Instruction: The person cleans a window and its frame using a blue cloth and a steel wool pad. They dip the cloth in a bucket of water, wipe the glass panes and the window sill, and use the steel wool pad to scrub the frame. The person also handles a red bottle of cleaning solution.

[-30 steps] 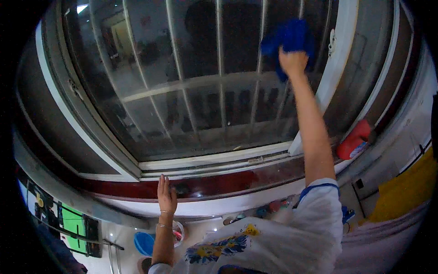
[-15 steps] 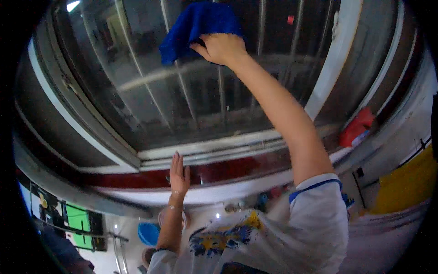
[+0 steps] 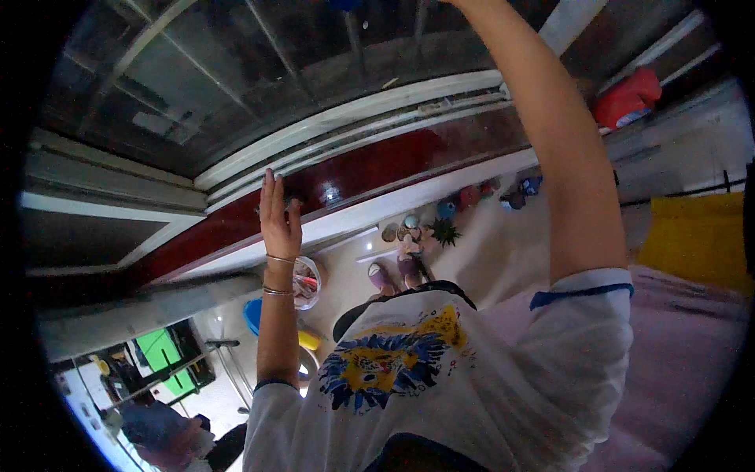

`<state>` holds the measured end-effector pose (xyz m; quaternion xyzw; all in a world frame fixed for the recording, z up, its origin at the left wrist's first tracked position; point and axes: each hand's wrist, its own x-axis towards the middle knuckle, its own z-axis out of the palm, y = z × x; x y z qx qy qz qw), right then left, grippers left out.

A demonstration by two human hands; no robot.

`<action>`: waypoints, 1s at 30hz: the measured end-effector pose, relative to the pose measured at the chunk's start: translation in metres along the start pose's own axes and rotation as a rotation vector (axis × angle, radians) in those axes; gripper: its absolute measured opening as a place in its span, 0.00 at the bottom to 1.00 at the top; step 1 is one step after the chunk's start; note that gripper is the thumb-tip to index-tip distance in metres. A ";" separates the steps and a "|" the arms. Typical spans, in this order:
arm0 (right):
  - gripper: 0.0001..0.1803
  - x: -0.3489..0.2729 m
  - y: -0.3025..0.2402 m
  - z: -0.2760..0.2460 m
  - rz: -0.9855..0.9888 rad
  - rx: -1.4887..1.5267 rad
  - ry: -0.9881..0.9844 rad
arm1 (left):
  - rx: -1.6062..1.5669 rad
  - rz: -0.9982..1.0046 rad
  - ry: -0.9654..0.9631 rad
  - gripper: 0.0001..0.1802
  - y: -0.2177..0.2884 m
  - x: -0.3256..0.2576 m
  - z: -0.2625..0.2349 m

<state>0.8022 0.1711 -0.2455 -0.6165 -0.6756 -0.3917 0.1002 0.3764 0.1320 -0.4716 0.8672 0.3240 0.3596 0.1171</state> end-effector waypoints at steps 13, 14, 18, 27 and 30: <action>0.14 0.001 -0.015 -0.020 0.171 0.008 -0.146 | -0.134 0.078 -0.062 0.24 -0.023 0.006 -0.019; 0.15 0.003 -0.018 -0.022 0.189 0.018 -0.149 | -0.155 0.077 -0.060 0.24 -0.022 0.009 -0.020; 0.15 -0.002 -0.020 -0.024 0.174 -0.010 -0.175 | -0.163 0.132 -0.055 0.25 -0.022 0.026 -0.016; 0.21 0.010 -0.088 -0.036 0.577 0.289 -0.268 | -0.188 0.138 -0.003 0.24 -0.007 0.046 -0.010; 0.18 0.021 -0.130 -0.027 0.433 0.508 -0.581 | -0.178 0.079 -0.007 0.25 0.000 0.046 -0.007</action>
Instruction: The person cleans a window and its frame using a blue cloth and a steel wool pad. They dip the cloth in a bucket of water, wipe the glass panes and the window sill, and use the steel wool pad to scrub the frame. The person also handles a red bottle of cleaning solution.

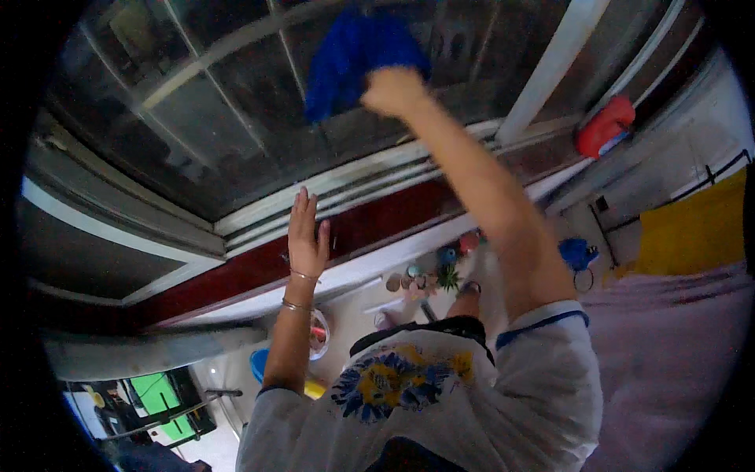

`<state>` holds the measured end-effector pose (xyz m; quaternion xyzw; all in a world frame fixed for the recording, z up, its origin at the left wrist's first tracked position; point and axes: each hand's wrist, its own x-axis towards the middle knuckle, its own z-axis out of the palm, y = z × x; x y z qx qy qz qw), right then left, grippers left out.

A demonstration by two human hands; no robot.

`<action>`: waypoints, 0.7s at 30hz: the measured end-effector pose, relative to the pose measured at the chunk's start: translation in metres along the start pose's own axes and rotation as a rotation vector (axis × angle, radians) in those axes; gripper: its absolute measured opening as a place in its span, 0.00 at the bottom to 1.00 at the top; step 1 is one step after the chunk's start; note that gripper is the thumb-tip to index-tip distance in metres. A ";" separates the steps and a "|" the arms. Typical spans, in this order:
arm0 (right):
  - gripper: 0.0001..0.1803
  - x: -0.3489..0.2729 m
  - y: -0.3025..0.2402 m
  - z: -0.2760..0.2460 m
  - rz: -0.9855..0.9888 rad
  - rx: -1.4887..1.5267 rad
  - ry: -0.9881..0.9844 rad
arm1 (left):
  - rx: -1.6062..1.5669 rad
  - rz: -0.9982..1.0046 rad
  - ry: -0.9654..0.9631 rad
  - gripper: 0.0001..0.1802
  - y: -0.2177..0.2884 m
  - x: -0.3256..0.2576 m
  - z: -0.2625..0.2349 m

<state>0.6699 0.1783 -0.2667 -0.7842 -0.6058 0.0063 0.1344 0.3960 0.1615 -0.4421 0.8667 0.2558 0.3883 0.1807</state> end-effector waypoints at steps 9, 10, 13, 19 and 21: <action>0.15 -0.007 0.083 0.078 -0.665 0.067 0.252 | 0.140 -0.110 0.161 0.27 0.021 0.007 0.025; 0.17 -0.010 0.104 0.069 -0.640 -0.003 0.147 | 0.164 -0.143 0.176 0.27 0.025 0.006 0.031; 0.24 -0.026 0.173 0.036 -0.410 -0.068 0.107 | 0.231 -0.182 0.243 0.27 0.044 0.010 0.057; 0.35 0.003 0.266 0.012 -0.408 -0.175 0.646 | 0.282 -0.184 0.303 0.28 0.089 0.042 0.102; 0.36 0.011 0.256 -0.021 -0.442 -0.167 0.768 | 0.286 -0.157 0.316 0.28 0.099 0.051 0.111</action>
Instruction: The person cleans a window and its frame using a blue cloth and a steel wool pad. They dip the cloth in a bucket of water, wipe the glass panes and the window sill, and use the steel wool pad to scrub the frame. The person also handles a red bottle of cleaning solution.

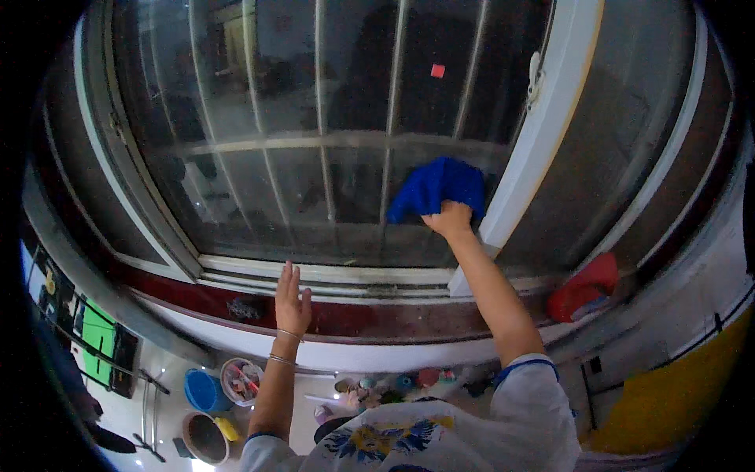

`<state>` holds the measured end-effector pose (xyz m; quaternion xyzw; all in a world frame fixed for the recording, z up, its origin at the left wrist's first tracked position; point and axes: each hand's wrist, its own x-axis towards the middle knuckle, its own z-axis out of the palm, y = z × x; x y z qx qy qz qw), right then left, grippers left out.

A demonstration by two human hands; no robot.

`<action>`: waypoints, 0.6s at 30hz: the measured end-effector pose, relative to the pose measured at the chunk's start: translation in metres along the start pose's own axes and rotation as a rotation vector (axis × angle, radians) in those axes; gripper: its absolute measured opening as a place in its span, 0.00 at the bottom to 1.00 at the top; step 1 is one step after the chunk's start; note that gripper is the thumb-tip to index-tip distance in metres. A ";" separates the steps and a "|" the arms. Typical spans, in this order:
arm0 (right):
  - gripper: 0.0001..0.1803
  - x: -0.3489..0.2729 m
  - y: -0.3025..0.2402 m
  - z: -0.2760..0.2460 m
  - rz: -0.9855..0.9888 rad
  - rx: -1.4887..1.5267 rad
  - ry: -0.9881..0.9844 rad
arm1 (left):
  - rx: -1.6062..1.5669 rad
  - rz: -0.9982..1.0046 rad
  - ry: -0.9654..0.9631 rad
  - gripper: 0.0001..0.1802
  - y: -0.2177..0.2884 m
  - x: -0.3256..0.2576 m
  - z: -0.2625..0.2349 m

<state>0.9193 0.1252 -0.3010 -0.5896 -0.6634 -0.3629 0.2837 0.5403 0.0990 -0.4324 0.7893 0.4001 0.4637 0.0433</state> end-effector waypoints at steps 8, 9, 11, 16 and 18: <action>0.31 0.181 -0.008 -0.105 0.218 0.030 0.201 | 0.033 0.083 0.027 0.30 0.008 0.054 -0.004; 0.30 0.199 -0.001 -0.115 0.238 -0.025 0.306 | 0.036 0.102 0.045 0.31 0.006 0.064 -0.006; 0.31 0.235 0.006 -0.139 0.307 -0.104 0.431 | 0.071 0.170 0.076 0.31 -0.003 0.085 -0.013; 0.39 0.315 0.047 -0.187 0.462 -0.155 0.558 | 0.183 0.212 0.138 0.34 -0.008 0.134 -0.038; 0.41 0.343 0.059 -0.207 0.479 -0.156 0.597 | 0.227 0.207 0.163 0.36 -0.013 0.145 -0.041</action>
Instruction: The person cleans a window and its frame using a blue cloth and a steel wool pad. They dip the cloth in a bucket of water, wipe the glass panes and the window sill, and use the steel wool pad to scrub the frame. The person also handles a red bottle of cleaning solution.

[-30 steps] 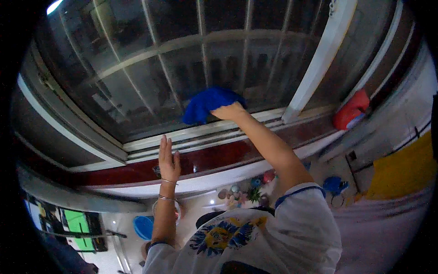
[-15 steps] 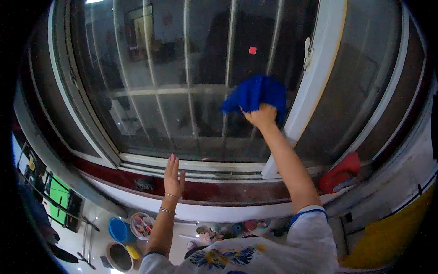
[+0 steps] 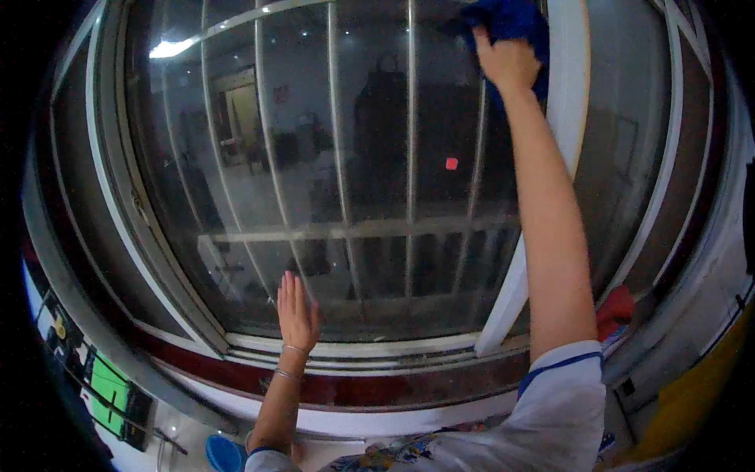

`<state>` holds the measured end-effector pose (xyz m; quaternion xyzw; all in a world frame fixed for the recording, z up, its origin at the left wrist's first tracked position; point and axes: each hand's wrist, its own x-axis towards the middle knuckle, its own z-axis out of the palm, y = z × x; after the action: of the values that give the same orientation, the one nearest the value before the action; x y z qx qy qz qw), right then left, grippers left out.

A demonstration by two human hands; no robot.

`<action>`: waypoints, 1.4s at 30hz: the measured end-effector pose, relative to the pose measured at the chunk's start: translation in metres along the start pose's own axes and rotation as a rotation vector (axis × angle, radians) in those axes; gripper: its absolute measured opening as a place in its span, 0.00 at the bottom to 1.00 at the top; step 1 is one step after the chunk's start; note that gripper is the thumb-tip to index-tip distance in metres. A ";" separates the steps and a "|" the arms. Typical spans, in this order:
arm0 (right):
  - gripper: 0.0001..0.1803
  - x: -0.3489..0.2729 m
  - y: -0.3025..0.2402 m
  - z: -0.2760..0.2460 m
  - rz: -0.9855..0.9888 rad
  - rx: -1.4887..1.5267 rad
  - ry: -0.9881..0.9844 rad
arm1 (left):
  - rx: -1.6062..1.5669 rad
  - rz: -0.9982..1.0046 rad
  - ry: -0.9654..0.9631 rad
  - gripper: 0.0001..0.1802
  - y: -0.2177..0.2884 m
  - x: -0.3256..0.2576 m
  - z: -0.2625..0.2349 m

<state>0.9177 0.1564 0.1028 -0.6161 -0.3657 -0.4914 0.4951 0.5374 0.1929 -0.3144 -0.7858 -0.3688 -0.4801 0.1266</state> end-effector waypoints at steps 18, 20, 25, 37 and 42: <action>0.46 0.160 -0.141 -0.015 0.110 0.099 -0.183 | 0.034 -0.117 -0.092 0.39 -0.003 -0.001 0.001; 0.43 0.148 -0.194 -0.024 -0.001 0.121 -0.212 | 0.021 -0.123 -0.104 0.39 -0.001 0.000 -0.003; 0.37 0.089 -0.315 0.064 -0.385 0.301 -0.156 | -0.027 -0.140 -0.156 0.39 0.003 0.007 0.008; 0.32 0.105 -0.317 0.038 -0.528 0.417 -0.142 | 0.054 -0.136 -0.108 0.41 0.008 0.006 0.005; 0.46 0.143 -0.195 0.018 -0.223 0.219 -0.045 | 0.106 -0.138 -0.105 0.42 0.001 -0.001 0.004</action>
<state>0.7748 0.2157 0.2898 -0.5249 -0.4943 -0.4865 0.4934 0.5404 0.1944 -0.3174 -0.7747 -0.4533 -0.4257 0.1151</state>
